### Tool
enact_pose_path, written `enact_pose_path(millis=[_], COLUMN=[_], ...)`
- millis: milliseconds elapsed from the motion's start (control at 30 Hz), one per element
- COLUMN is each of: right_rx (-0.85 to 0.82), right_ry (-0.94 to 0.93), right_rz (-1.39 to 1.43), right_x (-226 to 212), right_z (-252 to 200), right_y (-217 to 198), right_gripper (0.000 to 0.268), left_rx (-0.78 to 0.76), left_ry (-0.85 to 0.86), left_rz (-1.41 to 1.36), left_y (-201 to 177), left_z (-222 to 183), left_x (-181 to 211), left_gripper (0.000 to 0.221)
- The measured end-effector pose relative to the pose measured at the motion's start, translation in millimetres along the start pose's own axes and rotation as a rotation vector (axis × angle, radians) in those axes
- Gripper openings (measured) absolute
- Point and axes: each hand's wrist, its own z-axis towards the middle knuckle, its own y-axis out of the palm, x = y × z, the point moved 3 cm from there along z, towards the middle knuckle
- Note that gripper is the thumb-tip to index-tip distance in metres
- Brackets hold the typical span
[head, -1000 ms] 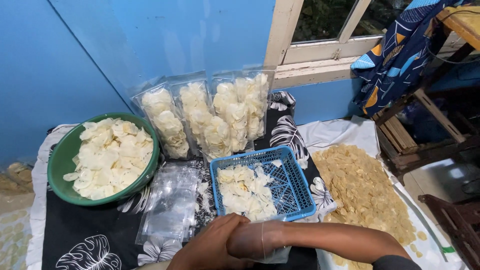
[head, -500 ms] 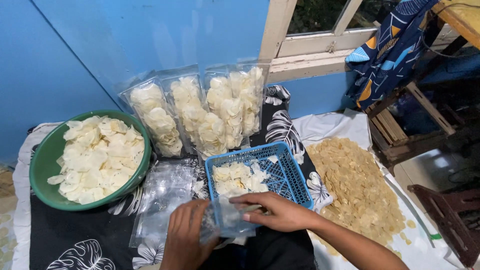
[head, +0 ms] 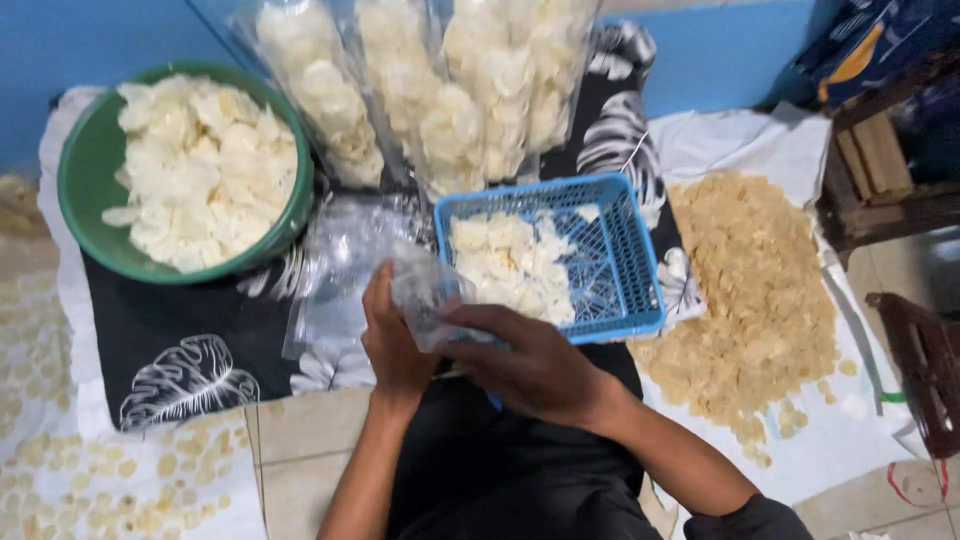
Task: Packaging white chips from a basket into clear plastic bags by hand.
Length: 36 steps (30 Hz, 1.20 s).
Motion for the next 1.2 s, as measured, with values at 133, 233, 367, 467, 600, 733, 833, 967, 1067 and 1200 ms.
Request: enact_pose_path(millis=[133, 233, 367, 467, 600, 733, 833, 967, 1067, 1200], right_rx=[0.150, 0.153, -0.232, -0.333, -0.542, -0.463, -0.467, -0.358, -0.204, -0.003], right_ry=[0.293, 0.612, 0.643, 0.529, 0.446, 0.370, 0.424, 0.554, 0.647, 0.747], right_rz=[-0.098, -0.214, -0.327, -0.384, -0.671, -0.751, -0.678, -0.436, -0.338, -0.216], right_x=[52.6, 97.9, 150.0, 170.7, 202.7, 227.5, 218.3, 176.0, 159.0, 169.3], right_z=[-52.5, -84.9, -74.2, -28.2, -1.4, -35.0, -55.5, -72.7, -70.6, -92.6], right_y=[-6.1, -3.3, 21.8, 40.2, 74.1, 80.5, 54.6, 11.7, -7.8, -3.4], right_gripper=[0.025, 0.023, 0.072, 0.085, 0.092, 0.057, 0.041, 0.029, 0.025, 0.023], left_rx=[0.216, 0.387, 0.476, 0.516, 0.500, 0.426, 0.214, 0.272, 0.250, 0.285], left_ry=[0.003, -0.062, -0.270, -0.207, -0.279, -0.339, -0.104, -0.539, -0.439, -0.249], left_rz=[0.019, -0.254, -0.195, -0.030, -0.150, -0.085, 0.036, -0.244, -0.268, -0.162], left_y=[24.1, 47.1, 59.4, 71.6, 78.5, 77.4, 65.0, 39.2, 48.9, 57.8], left_z=[-3.7, -33.0, -30.4, -43.7, -52.6, -58.3, -36.2, 3.6, 11.9, 2.8], left_x=[-28.4, -52.7, -45.8, -66.1, -79.3, -78.5, -54.1, -5.9, 7.5, 10.8], left_gripper=[0.085, 0.105, 0.099, 0.099, 0.102, 0.100, 0.126, 0.116, 0.104, 0.094])
